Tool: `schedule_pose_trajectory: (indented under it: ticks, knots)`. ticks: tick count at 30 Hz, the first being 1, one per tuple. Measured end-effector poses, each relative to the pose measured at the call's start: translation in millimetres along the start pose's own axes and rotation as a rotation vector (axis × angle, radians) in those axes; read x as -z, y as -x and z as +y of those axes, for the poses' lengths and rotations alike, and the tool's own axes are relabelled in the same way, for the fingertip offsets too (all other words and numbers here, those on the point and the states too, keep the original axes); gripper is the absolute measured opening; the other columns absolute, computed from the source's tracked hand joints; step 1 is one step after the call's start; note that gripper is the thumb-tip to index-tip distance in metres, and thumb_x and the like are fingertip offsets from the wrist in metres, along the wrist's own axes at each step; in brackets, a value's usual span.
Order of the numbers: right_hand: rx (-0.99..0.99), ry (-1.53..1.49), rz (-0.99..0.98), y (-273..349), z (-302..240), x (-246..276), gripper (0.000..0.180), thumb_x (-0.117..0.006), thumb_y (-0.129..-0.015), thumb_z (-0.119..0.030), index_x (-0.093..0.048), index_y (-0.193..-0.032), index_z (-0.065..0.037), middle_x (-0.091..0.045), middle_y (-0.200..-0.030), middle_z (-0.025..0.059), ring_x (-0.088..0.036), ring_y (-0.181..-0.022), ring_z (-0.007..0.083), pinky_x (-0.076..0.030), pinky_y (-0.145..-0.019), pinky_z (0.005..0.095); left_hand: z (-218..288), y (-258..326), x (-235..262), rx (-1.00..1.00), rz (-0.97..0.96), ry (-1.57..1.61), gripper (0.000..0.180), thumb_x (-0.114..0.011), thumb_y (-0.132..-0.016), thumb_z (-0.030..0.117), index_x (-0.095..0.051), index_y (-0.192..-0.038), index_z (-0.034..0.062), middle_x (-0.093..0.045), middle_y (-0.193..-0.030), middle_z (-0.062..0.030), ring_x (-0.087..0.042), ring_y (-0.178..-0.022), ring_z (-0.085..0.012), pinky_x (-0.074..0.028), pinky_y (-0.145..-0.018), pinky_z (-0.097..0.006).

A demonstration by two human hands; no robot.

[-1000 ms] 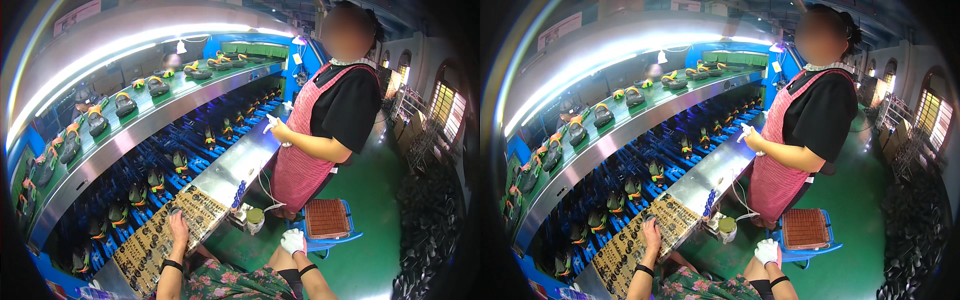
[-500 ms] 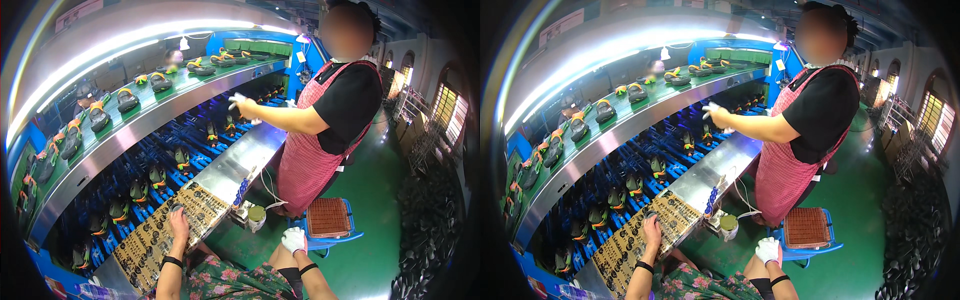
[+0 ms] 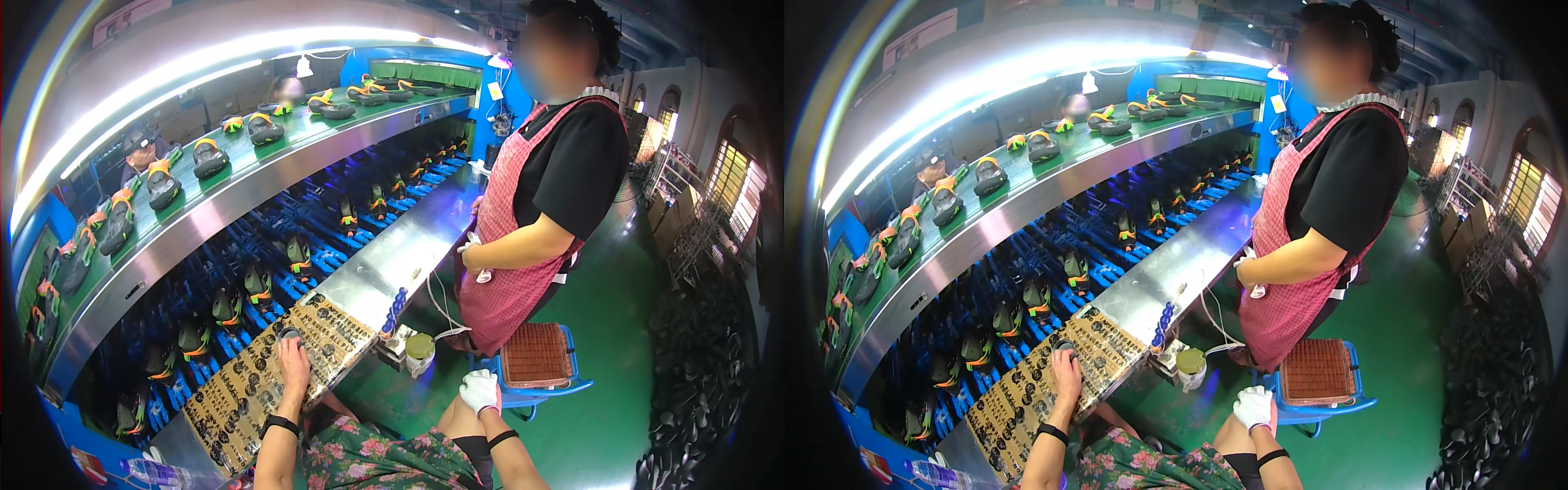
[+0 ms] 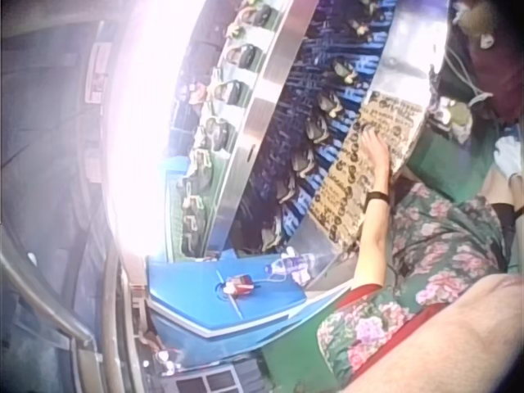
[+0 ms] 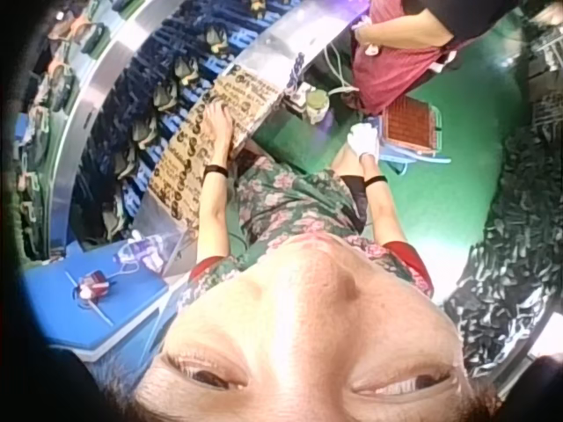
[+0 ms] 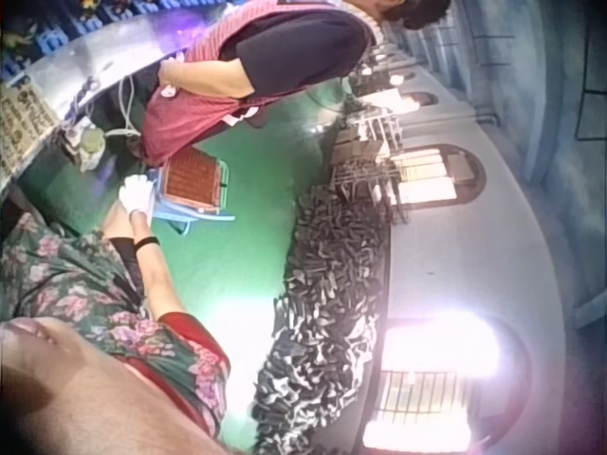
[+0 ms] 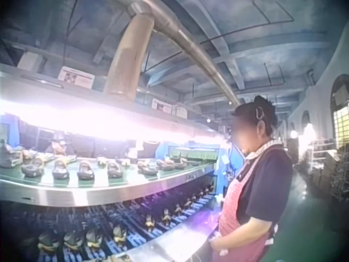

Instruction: Inspecting and handling small round black shoe components at an assembly line.

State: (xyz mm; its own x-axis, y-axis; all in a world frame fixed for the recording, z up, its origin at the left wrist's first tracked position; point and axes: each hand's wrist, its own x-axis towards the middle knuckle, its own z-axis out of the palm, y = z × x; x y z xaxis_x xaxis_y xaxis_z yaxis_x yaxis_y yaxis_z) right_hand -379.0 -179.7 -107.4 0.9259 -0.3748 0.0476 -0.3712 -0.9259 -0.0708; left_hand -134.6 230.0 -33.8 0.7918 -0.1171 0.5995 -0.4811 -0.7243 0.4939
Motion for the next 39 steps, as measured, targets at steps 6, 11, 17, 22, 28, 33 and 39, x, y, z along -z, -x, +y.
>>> schedule_pose_trajectory:
  ticks: [6,11,17,22,28,33,39]
  knots:
    - [0.084,-0.121,0.125,-6.4,-9.4,-5.0,0.024,-0.063,-0.08,-0.029,-0.076,-0.091,-0.013,-0.072,-0.104,0.0043,-0.059,-0.11,0.0259,-0.042,-0.093,0.0455,2.9,-0.3,3.5,-0.009,-0.03,-0.083,0.015,-0.068,-0.085,0.001,-0.062,-0.098,-0.0011,-0.052,-0.119,-0.0172,-0.052,-0.112,-0.0381,-0.045,-0.095,-0.047]
    - [0.158,-0.105,0.117,-16.6,-36.7,-0.1,0.024,-0.063,-0.079,-0.029,-0.076,-0.092,-0.013,-0.072,-0.104,0.004,-0.061,-0.107,0.027,-0.043,-0.092,0.0454,7.8,-1.9,6.1,-0.007,0.005,-0.146,0.018,-0.073,-0.086,0.009,-0.058,-0.091,0.0008,-0.052,-0.118,-0.0177,-0.048,-0.113,-0.0382,-0.041,-0.096,-0.049]
    - [0.169,0.023,0.086,-12.9,-25.8,-1.9,0.022,-0.063,-0.079,-0.03,-0.074,-0.089,-0.014,-0.071,-0.099,0.0047,-0.06,-0.103,0.0276,-0.043,-0.089,0.0458,2.5,0.9,-0.5,0.009,0.026,-0.173,0.023,-0.073,-0.09,0.019,-0.058,-0.094,0.0016,-0.053,-0.119,-0.0177,-0.048,-0.113,-0.0383,-0.039,-0.098,-0.05]
    - [0.07,0.015,0.033,0.8,-1.3,1.1,0.023,-0.063,-0.079,-0.03,-0.075,-0.089,-0.013,-0.071,-0.101,0.0044,-0.059,-0.105,0.0276,-0.042,-0.089,0.0462,-2.6,3.2,-2.5,0.014,-0.008,-0.167,0.025,-0.073,-0.09,0.02,-0.056,-0.094,0.0017,-0.054,-0.115,-0.0178,-0.048,-0.111,-0.0386,-0.038,-0.097,-0.05]
    - [0.065,-0.087,0.08,8.4,-3.6,9.0,0.024,-0.065,-0.08,-0.031,-0.076,-0.091,-0.014,-0.073,-0.102,0.0043,-0.061,-0.109,0.0263,-0.044,-0.093,0.0451,-3.3,0.4,-1.0,0.018,0.042,-0.102,0.026,-0.074,-0.088,0.018,-0.054,-0.09,0.0022,-0.053,-0.107,-0.0177,-0.048,-0.106,-0.039,-0.041,-0.092,-0.05]
    - [0.147,-0.404,0.098,-5.9,-30.2,6.4,0.027,-0.07,-0.083,-0.031,-0.077,-0.099,-0.011,-0.075,-0.099,0.0074,-0.068,-0.097,0.0292,-0.05,-0.09,0.0425,-0.1,-7.0,1.1,0.125,0.088,0.083,0.026,-0.074,-0.09,0.019,-0.054,-0.089,0.0019,-0.052,-0.111,-0.019,-0.049,-0.107,-0.0383,-0.042,-0.093,-0.048]
    - [0.37,-1.17,-0.225,-12.1,-132.4,43.0,0.026,-0.071,-0.094,-0.017,-0.073,-0.115,-0.001,-0.074,-0.112,0.0101,-0.07,-0.102,0.0192,-0.054,-0.093,0.0305,17.3,-6.1,28.3,0.216,0.288,0.169,0.025,-0.078,-0.088,0.02,-0.059,-0.086,0.0021,-0.058,-0.108,-0.0157,-0.053,-0.105,-0.0338,-0.043,-0.092,-0.043]
